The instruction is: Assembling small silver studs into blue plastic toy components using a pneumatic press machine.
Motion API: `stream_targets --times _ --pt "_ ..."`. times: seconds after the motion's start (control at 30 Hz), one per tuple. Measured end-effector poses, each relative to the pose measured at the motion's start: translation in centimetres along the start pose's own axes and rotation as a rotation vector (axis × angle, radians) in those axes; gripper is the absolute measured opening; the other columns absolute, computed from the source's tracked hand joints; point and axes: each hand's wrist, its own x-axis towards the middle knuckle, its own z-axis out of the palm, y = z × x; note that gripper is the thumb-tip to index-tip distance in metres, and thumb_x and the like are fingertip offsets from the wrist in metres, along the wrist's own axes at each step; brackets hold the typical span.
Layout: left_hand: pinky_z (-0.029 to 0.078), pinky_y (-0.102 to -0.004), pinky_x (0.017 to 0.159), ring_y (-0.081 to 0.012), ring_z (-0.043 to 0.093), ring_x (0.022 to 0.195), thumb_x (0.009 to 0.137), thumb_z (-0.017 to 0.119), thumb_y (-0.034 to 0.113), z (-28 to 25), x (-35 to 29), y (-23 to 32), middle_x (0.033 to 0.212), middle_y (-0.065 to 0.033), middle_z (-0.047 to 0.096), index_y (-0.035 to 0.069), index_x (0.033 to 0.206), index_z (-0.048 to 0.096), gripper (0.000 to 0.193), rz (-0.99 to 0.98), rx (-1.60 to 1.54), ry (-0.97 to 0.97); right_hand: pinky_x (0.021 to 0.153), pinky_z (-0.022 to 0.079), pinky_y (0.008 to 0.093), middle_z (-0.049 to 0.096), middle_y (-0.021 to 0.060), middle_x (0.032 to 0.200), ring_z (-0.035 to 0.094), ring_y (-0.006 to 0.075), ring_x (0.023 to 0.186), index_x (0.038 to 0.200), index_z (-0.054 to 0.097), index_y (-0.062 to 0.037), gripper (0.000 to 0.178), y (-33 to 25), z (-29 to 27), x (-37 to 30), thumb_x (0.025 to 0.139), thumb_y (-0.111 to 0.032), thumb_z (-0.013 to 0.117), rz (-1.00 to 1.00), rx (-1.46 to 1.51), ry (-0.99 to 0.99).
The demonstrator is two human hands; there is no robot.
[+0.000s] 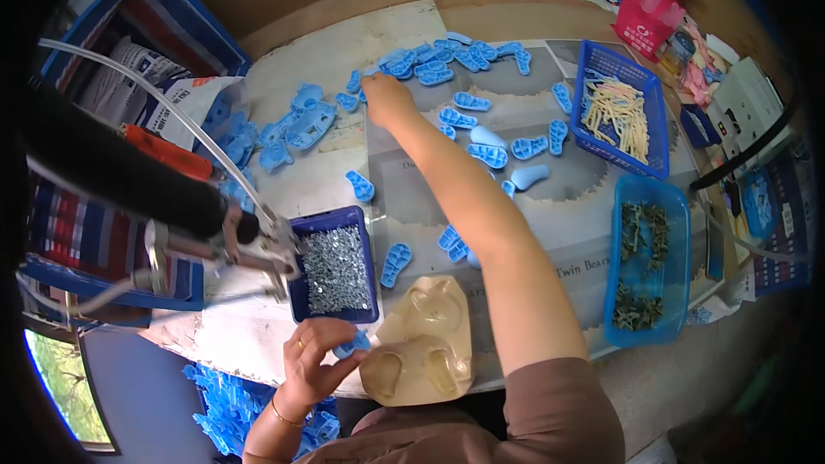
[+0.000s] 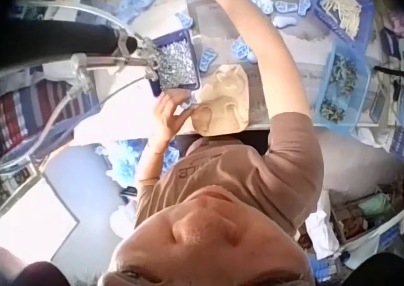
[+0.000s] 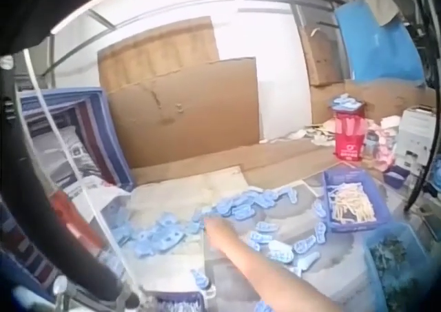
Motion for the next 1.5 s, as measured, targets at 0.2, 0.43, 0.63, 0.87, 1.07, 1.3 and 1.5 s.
stream_targets --times 0.2,0.43,0.63,0.87,1.07,1.3,1.5 --pt "0.054 -0.0369 0.078 -0.0284 0.067 0.089 0.068 0.085 0.008 0.2 -4.4 -2.1 0.099 -0.0105 0.069 0.007 0.102 0.067 0.039 -0.184 -0.056 -0.082 0.086 0.045 0.0569 0.053 0.0119 0.129 0.053 0.0354 0.118 0.124 0.060 -0.0151 0.036 2.9 5.9 2.2 0.087 -0.014 0.057 -0.039 -0.442 0.201" --pt "0.053 -0.0370 0.080 -0.0294 0.066 0.093 0.075 0.082 0.012 0.2 -5.2 -1.8 0.101 -0.0161 0.067 0.003 0.106 0.064 0.038 -0.138 0.138 -0.086 0.085 0.045 0.0559 0.053 0.0102 0.133 0.058 0.0334 0.115 0.131 0.058 -0.0171 0.053 -0.9 -1.8 -4.5 0.079 -0.021 0.067 0.091 -0.279 -0.473" --pt "0.052 -0.0363 0.073 -0.0288 0.065 0.084 0.070 0.083 0.011 1.0 -1.4 1.0 0.094 -0.0115 0.068 0.003 0.098 0.064 0.035 -0.078 -0.042 -0.120 0.088 0.050 0.0411 0.063 0.0178 0.120 0.062 0.0329 0.107 0.126 0.059 -0.0101 0.043 5.5 -11.4 -6.2 0.084 -0.005 0.057 -0.119 0.095 -0.509" --pt "0.052 -0.0348 0.073 -0.0271 0.066 0.085 0.069 0.083 0.008 0.9 -1.5 2.0 0.095 -0.0100 0.070 0.004 0.100 0.064 0.037 -0.091 -0.007 -0.128 0.082 0.052 0.0403 0.070 0.0121 0.099 0.065 0.0305 0.099 0.111 0.066 -0.0086 0.033 7.9 -11.8 -5.2 0.080 -0.001 0.057 0.105 -0.027 -0.322" --pt "0.054 -0.0350 0.075 -0.0263 0.067 0.085 0.067 0.084 0.007 0.2 -2.3 1.8 0.094 -0.0091 0.070 0.005 0.101 0.066 0.039 -0.146 0.014 -0.088 0.089 0.050 0.0420 0.067 0.0127 0.111 0.061 0.0320 0.105 0.114 0.065 -0.0106 0.039 6.3 -5.8 -3.1 0.076 -0.001 0.063 0.101 -0.109 -0.189" --pt "0.053 -0.0331 0.073 -0.0248 0.067 0.085 0.067 0.084 0.006 0.4 -2.6 0.9 0.094 -0.0096 0.070 0.004 0.099 0.066 0.037 -0.141 -0.005 -0.062 0.091 0.049 0.0464 0.062 0.0129 0.120 0.058 0.0338 0.112 0.125 0.056 -0.0104 0.047 6.7 0.9 -0.2 0.080 -0.009 0.067 0.019 -0.110 0.038" --pt "0.054 -0.0351 0.072 -0.0256 0.067 0.084 0.067 0.085 0.009 -0.2 -3.2 0.6 0.096 -0.0059 0.070 0.006 0.098 0.065 0.037 -0.218 -0.004 -0.044 0.090 0.049 0.0486 0.063 0.0139 0.115 0.061 0.0334 0.108 0.117 0.055 -0.0080 0.035 4.2 0.1 0.1 0.084 -0.016 0.064 0.186 -0.341 -0.163"
